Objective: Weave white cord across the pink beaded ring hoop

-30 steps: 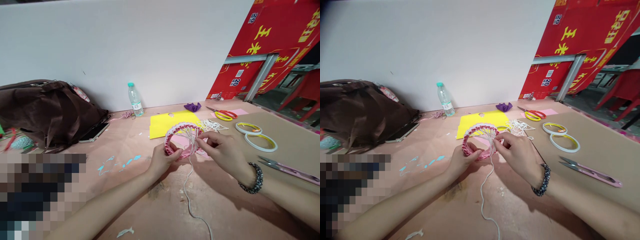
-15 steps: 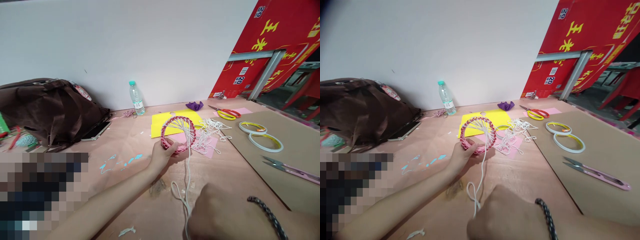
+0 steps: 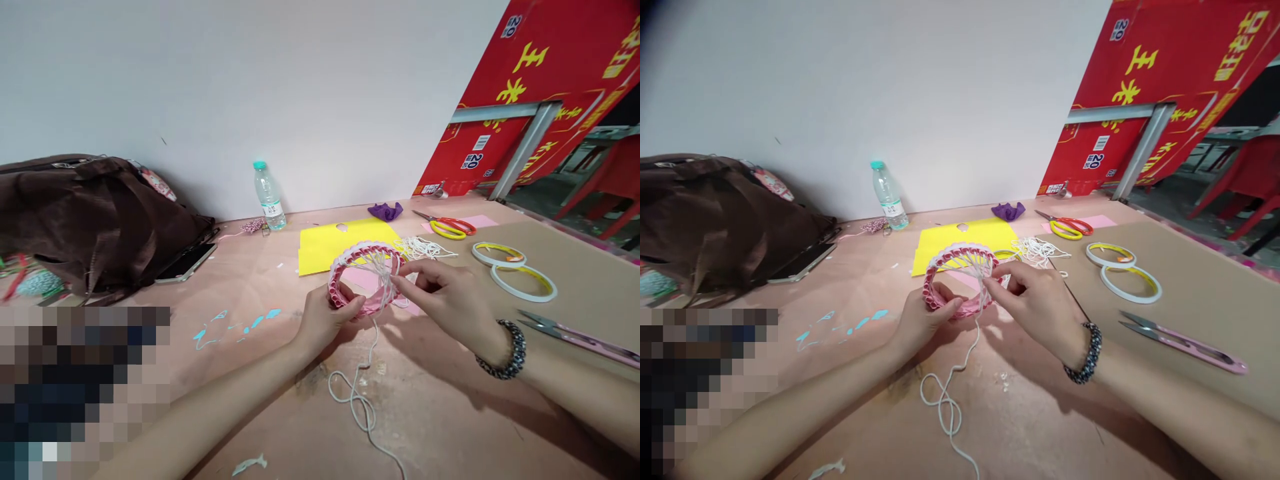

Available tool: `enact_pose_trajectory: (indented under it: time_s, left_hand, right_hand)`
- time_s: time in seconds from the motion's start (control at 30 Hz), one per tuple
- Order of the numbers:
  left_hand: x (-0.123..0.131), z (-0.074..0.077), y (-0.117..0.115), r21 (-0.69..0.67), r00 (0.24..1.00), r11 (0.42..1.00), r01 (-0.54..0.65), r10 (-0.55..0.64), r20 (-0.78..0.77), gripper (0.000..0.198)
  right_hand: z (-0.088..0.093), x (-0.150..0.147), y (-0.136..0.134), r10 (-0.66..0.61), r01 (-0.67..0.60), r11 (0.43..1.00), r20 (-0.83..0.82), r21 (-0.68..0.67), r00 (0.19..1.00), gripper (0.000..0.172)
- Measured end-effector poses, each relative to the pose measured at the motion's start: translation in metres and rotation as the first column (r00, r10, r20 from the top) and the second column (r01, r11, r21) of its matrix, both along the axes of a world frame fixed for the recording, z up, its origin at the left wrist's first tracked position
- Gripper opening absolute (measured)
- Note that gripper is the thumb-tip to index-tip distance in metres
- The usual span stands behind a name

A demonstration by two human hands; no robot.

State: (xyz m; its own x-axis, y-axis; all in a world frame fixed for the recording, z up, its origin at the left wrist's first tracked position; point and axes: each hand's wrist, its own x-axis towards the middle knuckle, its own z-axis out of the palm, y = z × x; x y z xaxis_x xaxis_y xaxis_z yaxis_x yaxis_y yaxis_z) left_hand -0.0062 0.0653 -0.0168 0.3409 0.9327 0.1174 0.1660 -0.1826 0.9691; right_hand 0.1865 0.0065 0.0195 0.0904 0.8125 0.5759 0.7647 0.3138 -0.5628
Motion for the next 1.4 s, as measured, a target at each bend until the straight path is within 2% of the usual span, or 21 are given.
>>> enact_pose_trajectory:
  time_s: [0.1, 0.17, 0.2, 0.23, 0.3, 0.33, 0.37, 0.4, 0.47, 0.5, 0.57, 0.63, 0.7, 0.97, 1.17, 1.27, 1.4]
  left_hand:
    - [0.000, -0.002, 0.002, 0.010, 1.000, 1.000, -0.011, 0.011, 0.003, 0.023]
    - [0.000, -0.002, 0.003, -0.002, 0.999, 0.999, -0.033, 0.034, 0.024, 0.023]
    - [0.000, -0.001, 0.004, -0.022, 0.998, 0.999, -0.047, 0.048, 0.042, 0.023]
    - [0.001, -0.001, 0.005, -0.050, 0.996, 0.997, -0.060, 0.063, 0.064, 0.024]
    - [0.002, -0.001, 0.007, -0.114, 0.989, 0.991, -0.077, 0.091, 0.118, 0.027]
    - [0.002, -0.001, 0.007, -0.140, 0.984, 0.987, -0.082, 0.103, 0.144, 0.029]
    - [0.002, -0.001, 0.008, -0.158, 0.980, 0.984, -0.084, 0.110, 0.166, 0.030]
    - [0.002, -0.002, 0.009, -0.169, 0.977, 0.982, -0.080, 0.111, 0.181, 0.031]
    - [0.002, -0.004, 0.010, -0.164, 0.977, 0.984, -0.072, 0.103, 0.186, 0.032]
    - [0.001, -0.005, 0.010, -0.146, 0.981, 0.987, -0.071, 0.096, 0.169, 0.032]
    - [0.000, -0.006, 0.009, -0.091, 0.991, 0.994, -0.065, 0.075, 0.107, 0.029]
    - [0.000, -0.005, 0.007, -0.033, 0.998, 0.998, -0.055, 0.056, 0.039, 0.026]
    - [-0.001, -0.004, 0.005, 0.004, 0.999, 0.999, -0.042, 0.042, -0.001, 0.024]
    - [0.000, -0.001, -0.002, 0.074, 0.997, 0.997, -0.031, 0.037, -0.072, 0.019]
    - [-0.001, -0.003, -0.001, 0.117, 0.992, 0.993, -0.018, 0.032, -0.119, 0.017]
    - [-0.001, -0.004, 0.000, 0.111, 0.990, 0.994, -0.011, 0.026, -0.138, 0.018]
    - [0.000, -0.004, 0.001, 0.095, 0.991, 0.995, -0.034, 0.046, -0.126, 0.021]
  right_hand:
    - [0.002, -0.005, -0.006, 0.062, -0.062, 0.998, 0.020, -0.015, 0.998, 0.012]
    - [-0.001, -0.013, -0.016, 0.215, -0.214, 0.977, 0.152, -0.026, 0.965, 0.014]
    - [-0.004, -0.019, -0.023, 0.329, -0.332, 0.943, 0.266, -0.034, 0.906, 0.016]
    - [-0.008, -0.025, -0.030, 0.445, -0.463, 0.885, 0.393, -0.053, 0.805, 0.018]
    - [-0.016, -0.036, -0.043, 0.593, -0.673, 0.733, 0.581, -0.101, 0.558, 0.021]
    - [-0.019, -0.040, -0.046, 0.621, -0.727, 0.677, 0.617, -0.111, 0.484, 0.021]
    - [-0.021, -0.041, -0.047, 0.626, -0.737, 0.667, 0.616, -0.106, 0.478, 0.022]
    - [-0.021, -0.041, -0.046, 0.611, -0.705, 0.704, 0.580, -0.086, 0.539, 0.024]
    - [-0.018, -0.035, -0.037, 0.494, -0.528, 0.848, 0.405, -0.031, 0.770, 0.025]
    - [-0.015, -0.030, -0.030, 0.397, -0.413, 0.911, 0.291, -0.008, 0.870, 0.023]
    - [-0.008, -0.018, -0.017, 0.202, -0.204, 0.979, 0.081, 0.025, 0.976, 0.016]
    - [-0.003, -0.009, -0.007, 0.070, -0.069, 0.997, -0.020, 0.034, 0.997, 0.014]
    - [0.000, -0.005, -0.002, 0.015, -0.014, 1.000, -0.030, 0.018, 0.999, 0.018]
    - [0.003, -0.008, -0.003, 0.038, -0.044, 0.997, -0.093, -0.060, 0.995, 0.024]
    - [0.006, -0.007, -0.003, 0.007, -0.011, 0.997, -0.060, -0.075, 0.998, 0.025]
    - [0.005, -0.005, -0.001, -0.029, 0.025, 0.996, -0.055, -0.081, 0.998, 0.025]
    - [0.005, -0.003, 0.002, -0.015, 0.006, 0.996, -0.097, -0.086, 0.995, 0.020]
